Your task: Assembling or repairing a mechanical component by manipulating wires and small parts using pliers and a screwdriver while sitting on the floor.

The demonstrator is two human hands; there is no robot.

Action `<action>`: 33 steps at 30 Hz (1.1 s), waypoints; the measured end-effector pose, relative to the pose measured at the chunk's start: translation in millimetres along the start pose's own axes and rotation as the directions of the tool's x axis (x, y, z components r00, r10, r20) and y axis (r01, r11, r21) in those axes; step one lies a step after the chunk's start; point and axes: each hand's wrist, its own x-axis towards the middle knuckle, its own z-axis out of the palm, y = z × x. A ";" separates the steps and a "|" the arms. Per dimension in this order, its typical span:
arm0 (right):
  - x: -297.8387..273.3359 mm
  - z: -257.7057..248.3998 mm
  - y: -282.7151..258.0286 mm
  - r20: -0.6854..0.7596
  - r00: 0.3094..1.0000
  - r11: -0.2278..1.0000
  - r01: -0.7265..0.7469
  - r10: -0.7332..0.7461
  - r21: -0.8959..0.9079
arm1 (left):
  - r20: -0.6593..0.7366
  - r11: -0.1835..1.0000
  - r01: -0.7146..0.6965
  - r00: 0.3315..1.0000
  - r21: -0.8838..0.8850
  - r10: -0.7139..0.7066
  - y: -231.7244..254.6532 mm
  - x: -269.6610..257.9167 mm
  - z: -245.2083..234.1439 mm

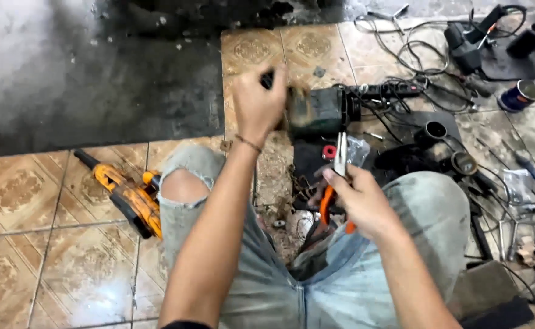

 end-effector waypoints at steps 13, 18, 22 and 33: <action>-4.4 -57.1 14.1 0.697 0.633 0.940 0.175 -0.335 0.293 | 0.456 0.890 -0.180 0.806 -0.419 0.378 51.4 -37.8 -14.2; -6.2 -56.8 11.1 0.703 0.604 0.923 0.182 -0.376 0.338 | 0.445 0.892 -0.232 0.800 -0.389 0.402 71.4 -36.4 -26.0; -4.7 -58.7 13.5 0.710 0.611 0.932 0.148 -0.350 0.332 | 0.376 0.875 -0.229 0.835 -0.427 0.402 65.7 -40.0 -21.3; -6.3 -50.9 10.9 0.681 0.631 0.909 0.100 -0.373 0.405 | 0.333 0.872 -0.227 0.859 -0.433 0.389 63.7 -45.9 -16.6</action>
